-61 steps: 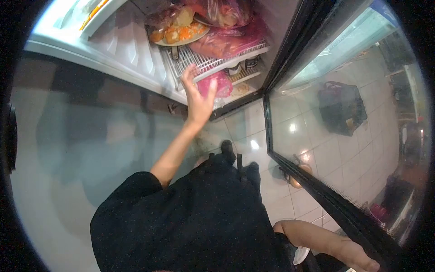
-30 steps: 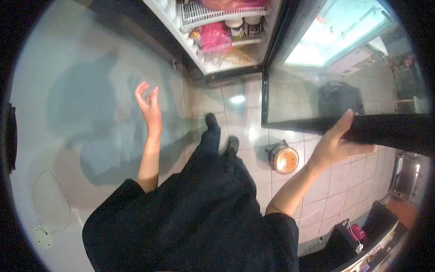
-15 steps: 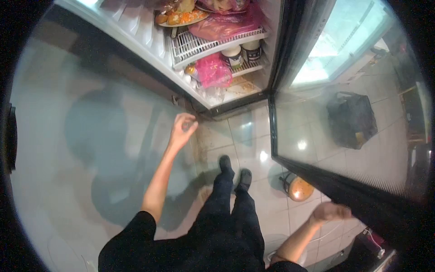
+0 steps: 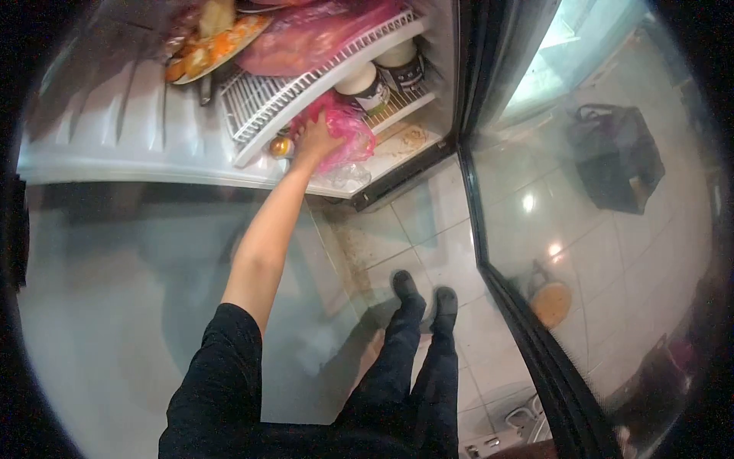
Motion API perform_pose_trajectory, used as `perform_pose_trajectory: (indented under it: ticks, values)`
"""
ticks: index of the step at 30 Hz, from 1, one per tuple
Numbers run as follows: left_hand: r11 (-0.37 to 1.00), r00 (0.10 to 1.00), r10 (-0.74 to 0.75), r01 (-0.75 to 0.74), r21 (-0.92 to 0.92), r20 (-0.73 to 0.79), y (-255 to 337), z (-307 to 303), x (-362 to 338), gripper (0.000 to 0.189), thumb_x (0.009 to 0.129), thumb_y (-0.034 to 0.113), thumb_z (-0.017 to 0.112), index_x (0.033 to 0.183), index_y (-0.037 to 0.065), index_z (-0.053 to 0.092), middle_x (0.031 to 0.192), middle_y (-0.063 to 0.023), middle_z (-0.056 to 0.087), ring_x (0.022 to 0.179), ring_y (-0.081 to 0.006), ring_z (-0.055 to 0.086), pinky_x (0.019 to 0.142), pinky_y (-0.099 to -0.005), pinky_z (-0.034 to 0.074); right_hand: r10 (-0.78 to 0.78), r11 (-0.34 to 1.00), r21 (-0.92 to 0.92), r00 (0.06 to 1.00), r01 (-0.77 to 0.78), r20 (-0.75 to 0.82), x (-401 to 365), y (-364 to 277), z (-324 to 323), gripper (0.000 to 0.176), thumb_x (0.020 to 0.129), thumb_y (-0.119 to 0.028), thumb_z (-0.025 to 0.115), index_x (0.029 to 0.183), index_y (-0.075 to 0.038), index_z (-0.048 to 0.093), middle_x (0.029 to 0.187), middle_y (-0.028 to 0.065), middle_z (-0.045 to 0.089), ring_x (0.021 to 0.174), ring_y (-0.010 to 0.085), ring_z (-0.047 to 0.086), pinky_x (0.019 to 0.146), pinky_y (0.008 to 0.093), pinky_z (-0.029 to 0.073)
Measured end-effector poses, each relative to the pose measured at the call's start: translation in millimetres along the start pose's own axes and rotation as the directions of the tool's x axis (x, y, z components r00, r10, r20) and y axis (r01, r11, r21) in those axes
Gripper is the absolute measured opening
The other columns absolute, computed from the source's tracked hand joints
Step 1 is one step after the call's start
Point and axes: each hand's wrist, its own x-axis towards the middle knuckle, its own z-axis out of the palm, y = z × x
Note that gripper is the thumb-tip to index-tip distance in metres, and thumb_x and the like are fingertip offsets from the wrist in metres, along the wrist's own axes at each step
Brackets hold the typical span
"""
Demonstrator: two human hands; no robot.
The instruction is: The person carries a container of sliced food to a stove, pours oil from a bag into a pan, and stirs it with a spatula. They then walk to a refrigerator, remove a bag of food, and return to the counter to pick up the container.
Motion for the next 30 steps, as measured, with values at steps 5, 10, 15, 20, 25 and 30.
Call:
perform_pose_trajectory:
  ticks: [5,10,15,20,25,30]
  values:
    - [0.979,0.991,0.071,-0.091,-0.184,-0.115,-30,55,47,0.091,0.068,0.03,0.079,0.143,0.01,0.03,0.141,-0.0325,0.031,0.126,-0.0472,0.041,0.103,-0.0463,0.04,-0.021,0.996,-0.087,1.0,0.023,0.022,-19,5,11,0.078,0.094,-0.064,0.025,0.133,0.001,0.043,0.13,0.02,0.05,0.117,0.0298,0.051,0.102,0.0402,0.044]
    - [0.945,0.981,0.032,-0.092,-0.314,-0.193,-69,105,80,0.074,0.074,0.017,0.069,0.141,0.01,0.036,0.123,-0.0317,0.053,0.114,-0.0446,0.052,0.097,-0.0471,0.043,-0.07,0.987,-0.142,0.995,0.079,0.073,-11,-4,18,0.078,0.094,-0.064,0.025,0.133,0.001,0.043,0.13,0.0197,0.051,0.117,0.0295,0.051,0.102,0.04,0.044]
    - [0.931,0.995,-0.083,0.095,-0.353,0.051,-34,53,45,0.083,0.073,0.034,0.075,0.141,0.013,0.033,0.127,-0.0317,0.048,0.12,-0.0439,0.047,0.1,-0.0499,0.04,-0.096,0.98,-0.167,0.993,0.106,0.066,-15,-12,21,0.077,0.094,-0.064,0.026,0.133,0.001,0.043,0.13,0.0195,0.051,0.117,0.0292,0.051,0.101,0.0398,0.044]
    - [0.993,0.98,0.101,-0.088,0.08,-0.172,-12,49,45,0.091,0.068,0.036,0.08,0.143,0.014,0.033,0.143,-0.031,0.026,0.13,-0.0439,0.035,0.104,-0.0482,0.038,-0.111,0.981,-0.152,0.991,0.12,0.068,-31,-13,28,0.077,0.094,-0.064,0.026,0.133,0.0,0.044,0.13,0.0192,0.051,0.117,0.0289,0.052,0.101,0.0396,0.044]
    - [0.978,0.966,0.056,-0.104,-0.182,-0.252,-17,82,71,0.085,0.067,0.035,0.08,0.139,0.012,0.04,0.143,-0.0296,0.028,0.128,-0.0433,0.04,0.102,-0.0482,0.041,-0.169,0.979,-0.101,0.983,0.175,0.069,-37,-9,43,0.076,0.094,-0.064,0.027,0.133,0.0,0.044,0.129,0.0189,0.052,0.117,0.0286,0.052,0.101,0.0393,0.044]
    - [0.963,0.98,0.063,-0.109,-0.247,-0.188,-24,70,60,0.085,0.065,0.03,0.082,0.137,0.012,0.042,0.132,-0.0278,0.045,0.121,-0.0413,0.049,0.097,-0.0488,0.045,-0.16,0.98,-0.109,0.985,0.166,0.064,-46,-4,45,0.076,0.094,-0.063,0.027,0.133,0.0,0.044,0.129,0.0186,0.052,0.116,0.0283,0.052,0.101,0.0391,0.044]
